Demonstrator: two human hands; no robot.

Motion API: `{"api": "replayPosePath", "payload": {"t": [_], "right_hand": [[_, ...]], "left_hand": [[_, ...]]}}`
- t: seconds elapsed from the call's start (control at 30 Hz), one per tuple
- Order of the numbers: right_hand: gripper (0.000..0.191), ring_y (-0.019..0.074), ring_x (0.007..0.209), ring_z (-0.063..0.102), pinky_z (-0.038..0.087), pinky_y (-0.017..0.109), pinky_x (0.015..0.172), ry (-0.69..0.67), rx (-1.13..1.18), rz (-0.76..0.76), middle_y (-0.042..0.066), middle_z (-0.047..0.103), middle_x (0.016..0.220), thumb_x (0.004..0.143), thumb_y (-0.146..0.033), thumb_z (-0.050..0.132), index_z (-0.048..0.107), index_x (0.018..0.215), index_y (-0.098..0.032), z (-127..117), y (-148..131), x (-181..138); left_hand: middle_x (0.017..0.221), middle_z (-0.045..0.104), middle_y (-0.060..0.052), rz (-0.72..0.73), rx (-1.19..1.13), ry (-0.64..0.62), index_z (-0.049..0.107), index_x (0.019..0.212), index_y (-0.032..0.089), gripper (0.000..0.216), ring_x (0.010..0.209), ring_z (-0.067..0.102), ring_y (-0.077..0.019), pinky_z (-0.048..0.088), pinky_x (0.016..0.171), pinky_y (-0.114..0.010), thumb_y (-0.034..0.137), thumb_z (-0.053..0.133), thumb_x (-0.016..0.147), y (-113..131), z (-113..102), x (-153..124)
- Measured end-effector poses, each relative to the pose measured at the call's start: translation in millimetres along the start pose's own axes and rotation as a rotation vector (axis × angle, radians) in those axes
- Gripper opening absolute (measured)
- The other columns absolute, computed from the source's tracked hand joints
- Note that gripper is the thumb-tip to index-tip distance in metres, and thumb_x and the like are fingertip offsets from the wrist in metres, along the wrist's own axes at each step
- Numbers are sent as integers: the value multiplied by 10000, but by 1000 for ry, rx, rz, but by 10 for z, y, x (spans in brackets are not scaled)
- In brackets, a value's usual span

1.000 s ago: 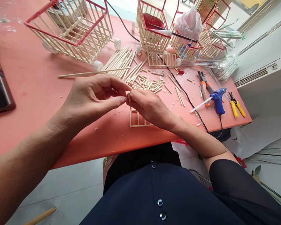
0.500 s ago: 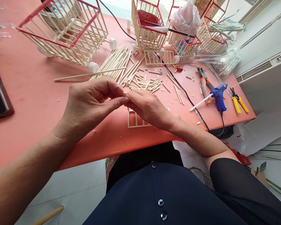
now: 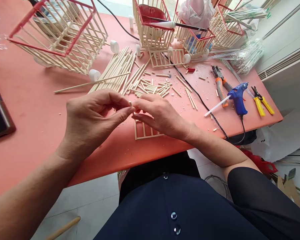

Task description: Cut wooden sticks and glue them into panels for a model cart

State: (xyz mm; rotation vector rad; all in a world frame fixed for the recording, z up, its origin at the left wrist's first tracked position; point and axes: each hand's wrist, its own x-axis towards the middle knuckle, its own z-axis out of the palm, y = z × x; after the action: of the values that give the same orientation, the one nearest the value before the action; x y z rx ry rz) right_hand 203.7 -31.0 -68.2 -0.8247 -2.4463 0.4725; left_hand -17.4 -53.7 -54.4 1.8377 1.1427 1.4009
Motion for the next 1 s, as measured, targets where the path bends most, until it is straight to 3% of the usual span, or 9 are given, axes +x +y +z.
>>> {"api": "replayPosePath", "payload": {"t": [0.2, 0.53, 0.77, 1.0], "right_hand": [[304, 161, 915, 514, 383, 306, 863, -77, -48, 34, 26, 626, 988, 1258, -272, 528, 752, 1094, -147, 47, -17, 8], [332, 140, 892, 475, 366, 317, 867, -39, -59, 30, 2, 592, 961, 1268, -249, 503, 762, 1082, -155, 118, -7, 42], [265, 160, 927, 522, 393, 321, 900, -26, -43, 30, 9, 620, 964, 1241, -238, 555, 780, 1118, -168, 126, 23, 46], [258, 169, 950, 554, 418, 318, 921, -9, 10, 108, 43, 667, 1050, 1216, -197, 541, 775, 1116, -153, 66, 29, 16]], "left_hand": [[796, 835, 35, -30, -24, -2, 856, 864, 206, 54, 726, 766, -88, 650, 713, -163, 184, 901, 844, -20, 12, -14], [830, 844, 30, -32, 10, -13, 857, 890, 220, 55, 747, 779, -111, 660, 718, -210, 208, 906, 867, 47, -5, -29], [768, 808, 34, 34, 122, -6, 868, 870, 225, 108, 693, 668, -102, 519, 659, -233, 283, 887, 959, 33, -46, -46], [773, 797, 40, -8, 158, 25, 869, 859, 223, 87, 708, 644, -111, 502, 688, -257, 271, 888, 929, 49, -55, -57]]}}
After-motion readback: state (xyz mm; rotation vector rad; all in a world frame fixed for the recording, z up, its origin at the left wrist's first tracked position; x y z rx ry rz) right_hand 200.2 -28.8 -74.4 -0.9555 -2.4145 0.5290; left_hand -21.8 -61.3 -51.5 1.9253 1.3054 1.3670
